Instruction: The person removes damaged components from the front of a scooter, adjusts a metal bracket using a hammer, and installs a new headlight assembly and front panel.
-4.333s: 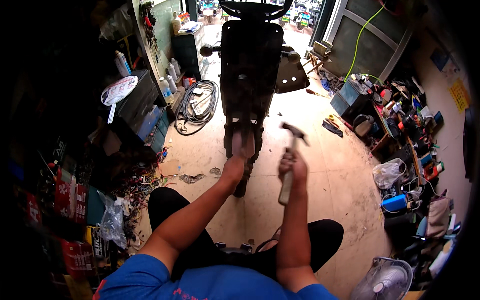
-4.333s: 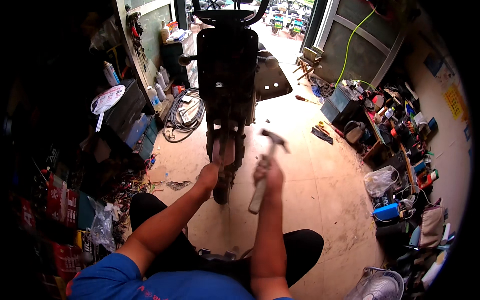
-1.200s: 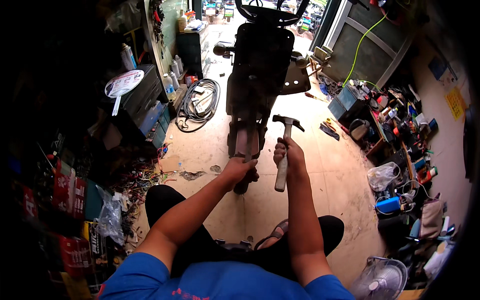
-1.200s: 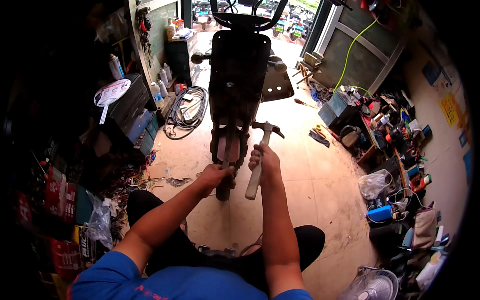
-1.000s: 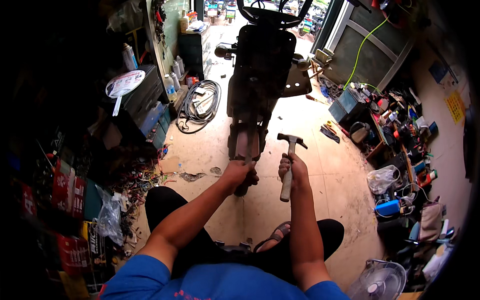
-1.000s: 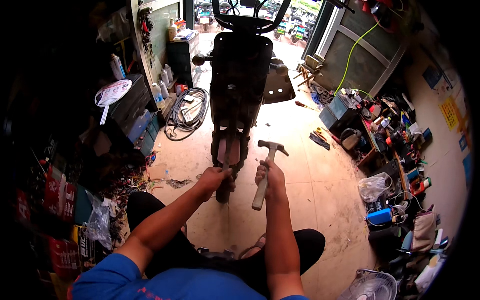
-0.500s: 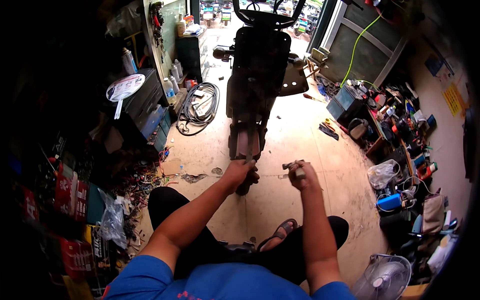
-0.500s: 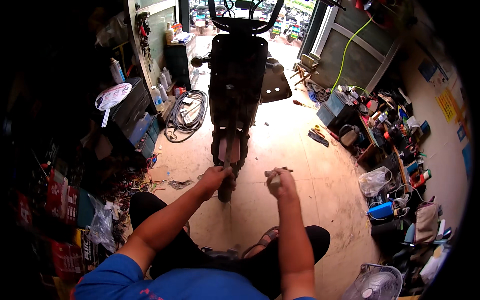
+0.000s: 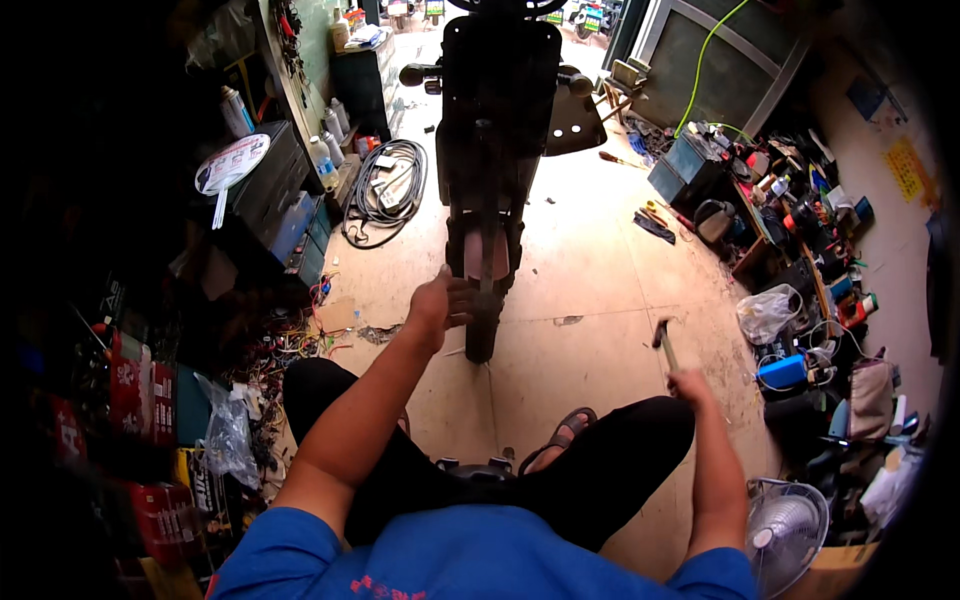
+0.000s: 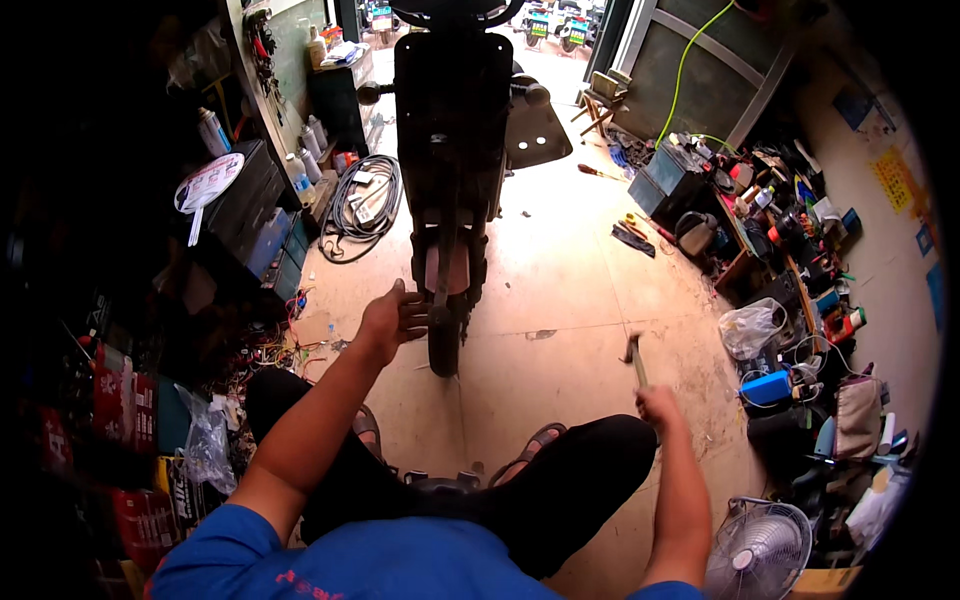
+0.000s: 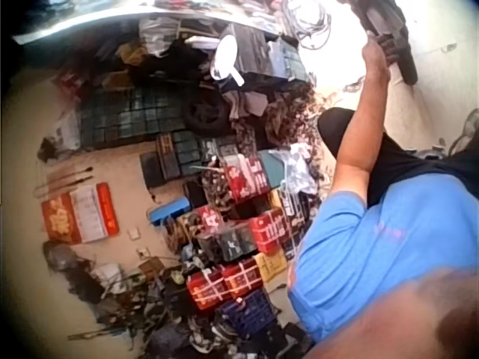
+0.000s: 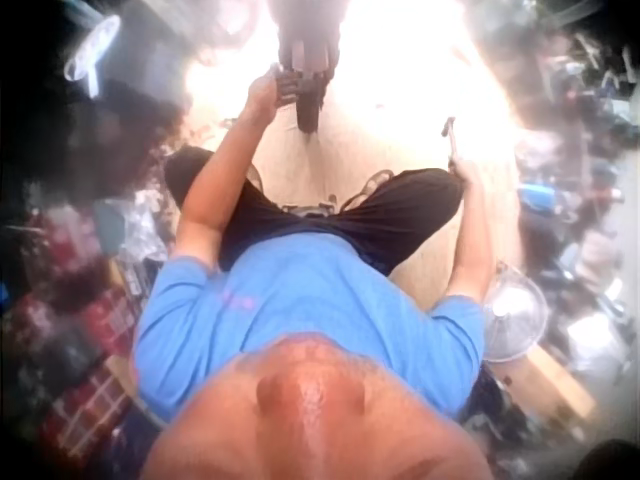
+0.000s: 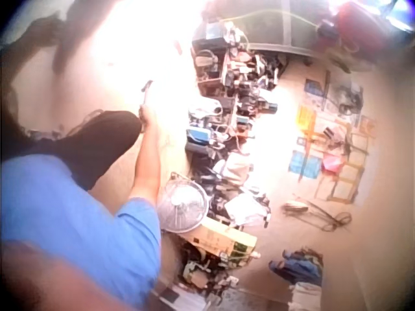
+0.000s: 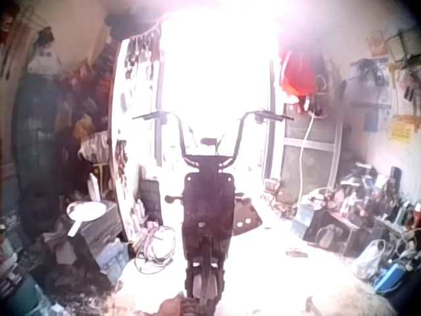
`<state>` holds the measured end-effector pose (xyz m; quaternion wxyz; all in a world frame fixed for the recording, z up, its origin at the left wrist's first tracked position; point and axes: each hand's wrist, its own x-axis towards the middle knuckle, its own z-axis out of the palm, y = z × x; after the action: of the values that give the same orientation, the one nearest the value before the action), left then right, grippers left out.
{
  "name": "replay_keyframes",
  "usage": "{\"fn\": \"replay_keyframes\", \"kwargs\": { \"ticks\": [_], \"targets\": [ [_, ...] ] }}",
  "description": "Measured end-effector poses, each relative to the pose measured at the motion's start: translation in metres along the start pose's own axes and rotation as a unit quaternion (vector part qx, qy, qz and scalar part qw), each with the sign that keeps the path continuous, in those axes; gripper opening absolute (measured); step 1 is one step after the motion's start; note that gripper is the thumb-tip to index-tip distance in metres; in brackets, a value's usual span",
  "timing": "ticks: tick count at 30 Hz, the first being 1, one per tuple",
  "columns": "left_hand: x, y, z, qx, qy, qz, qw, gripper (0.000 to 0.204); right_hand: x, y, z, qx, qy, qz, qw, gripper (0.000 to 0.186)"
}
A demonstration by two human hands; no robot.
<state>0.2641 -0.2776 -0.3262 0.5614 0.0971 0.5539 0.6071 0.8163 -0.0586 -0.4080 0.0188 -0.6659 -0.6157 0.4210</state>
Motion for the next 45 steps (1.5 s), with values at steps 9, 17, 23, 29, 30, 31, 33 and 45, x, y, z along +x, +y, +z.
{"fn": "replay_keyframes", "kwargs": {
  "ticks": [9,17,23,29,30,31,33,45],
  "targets": [
    [-0.024,-0.007,0.002,0.091,-0.047,0.029,0.994,0.043,-0.024,0.166,0.153,-0.178,0.07,0.198,0.961,0.02],
    [-0.004,-0.011,0.028,0.151,-0.042,0.046,0.987,0.036,-0.021,0.184,0.178,-0.085,0.106,0.225,0.965,0.021],
    [-0.003,-0.01,0.022,0.215,-0.007,0.072,0.974,0.035,0.002,0.184,0.147,0.001,0.168,0.153,0.974,0.023],
    [-0.012,0.008,0.017,0.235,0.1,0.211,0.944,0.03,0.047,0.166,0.076,0.153,0.296,-0.056,0.941,0.027],
    [-0.016,0.015,0.022,0.258,0.105,0.242,0.929,0.03,0.058,0.154,0.065,0.153,0.323,-0.081,0.93,0.029],
    [-0.027,0.023,0.023,0.286,0.124,0.274,0.91,0.03,0.047,0.107,0.056,0.217,0.252,-0.078,0.94,0.032],
    [-0.048,0.036,0.035,0.323,0.135,0.29,0.891,0.029,-0.013,-0.006,0.027,0.31,0.161,-0.12,0.929,0.038],
    [-0.092,0.062,0.069,0.431,-0.02,0.33,0.839,0.036,-0.168,-0.277,0.015,0.186,-0.019,-0.375,0.908,0.029]
  ]
}}
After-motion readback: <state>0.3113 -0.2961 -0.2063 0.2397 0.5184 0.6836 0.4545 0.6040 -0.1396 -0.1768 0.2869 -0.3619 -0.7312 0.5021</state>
